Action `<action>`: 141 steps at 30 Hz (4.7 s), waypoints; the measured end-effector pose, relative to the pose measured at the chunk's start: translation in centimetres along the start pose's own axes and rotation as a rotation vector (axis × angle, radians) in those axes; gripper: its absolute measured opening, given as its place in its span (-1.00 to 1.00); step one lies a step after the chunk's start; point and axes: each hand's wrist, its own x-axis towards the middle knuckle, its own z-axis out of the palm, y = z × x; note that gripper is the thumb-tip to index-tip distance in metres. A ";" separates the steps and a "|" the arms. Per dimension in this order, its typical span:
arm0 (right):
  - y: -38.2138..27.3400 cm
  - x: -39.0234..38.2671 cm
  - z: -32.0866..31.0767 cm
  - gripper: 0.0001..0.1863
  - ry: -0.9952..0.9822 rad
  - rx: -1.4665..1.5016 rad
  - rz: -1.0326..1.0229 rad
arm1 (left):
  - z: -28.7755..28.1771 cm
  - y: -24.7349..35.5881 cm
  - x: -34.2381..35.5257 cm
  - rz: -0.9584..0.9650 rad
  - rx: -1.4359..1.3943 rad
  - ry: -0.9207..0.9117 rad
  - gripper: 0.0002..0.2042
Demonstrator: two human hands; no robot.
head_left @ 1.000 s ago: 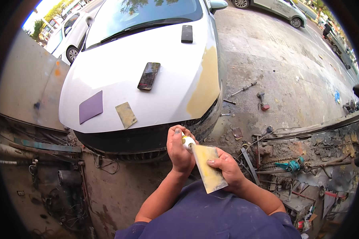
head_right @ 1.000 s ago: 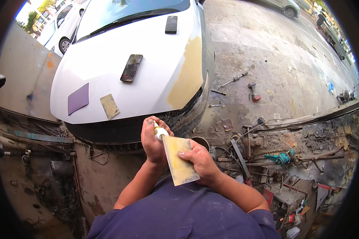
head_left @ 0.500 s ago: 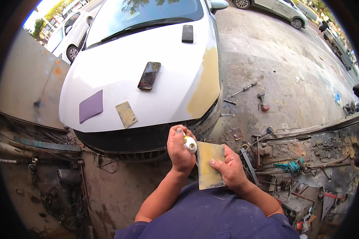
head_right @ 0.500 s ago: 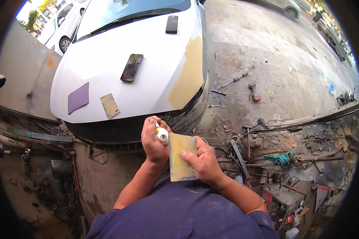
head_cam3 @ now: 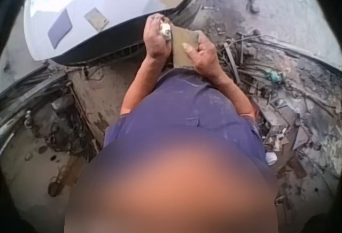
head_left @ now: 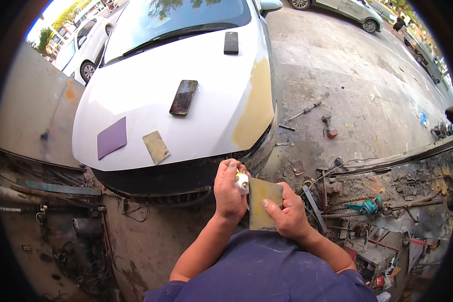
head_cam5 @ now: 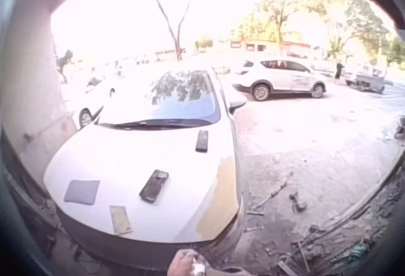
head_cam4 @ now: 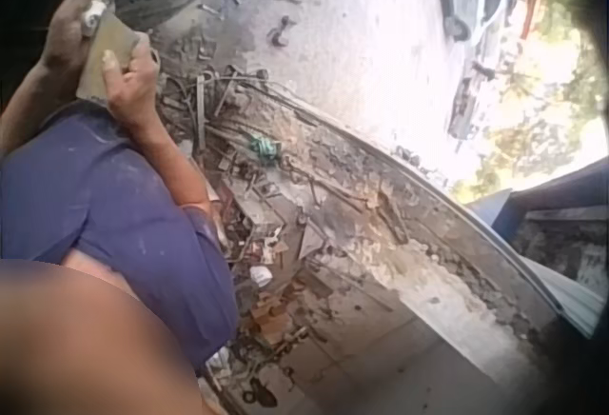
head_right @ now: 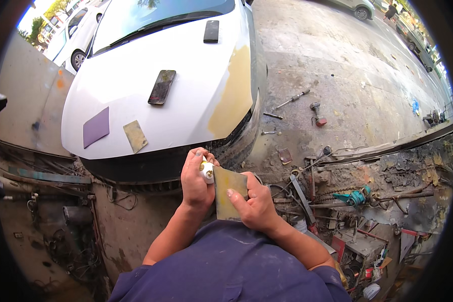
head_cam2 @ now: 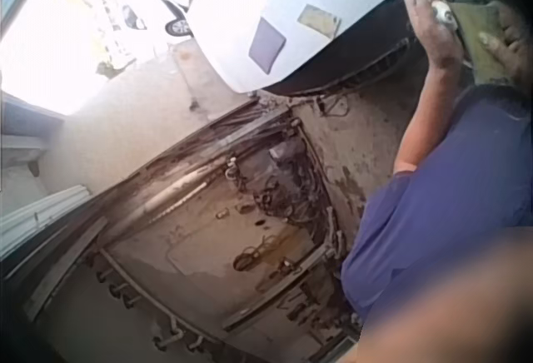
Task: The person sands a section of a white car hood using a purple sanding block, then wipes the area with a cloth. They walk into the workshop, pick up a white wipe, and clean the hood again. The person retrieves a small tube and applies a substance to a sanding block before returning to the hood to continue sanding.
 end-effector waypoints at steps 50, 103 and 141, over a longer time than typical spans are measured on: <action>-0.3 0.9 0.3 -0.65 -0.002 -0.509 -0.473 | -0.4 -0.7 1.9 0.103 0.383 0.183 -0.70; 12.4 27.3 -12.2 -0.40 -0.624 -1.107 -1.065 | -6.5 -12.7 -13.5 0.269 -0.218 1.108 -0.72; 13.0 28.9 -6.7 -0.34 -0.629 -1.056 -1.227 | -6.9 -18.3 -16.9 0.270 -0.210 1.173 -0.70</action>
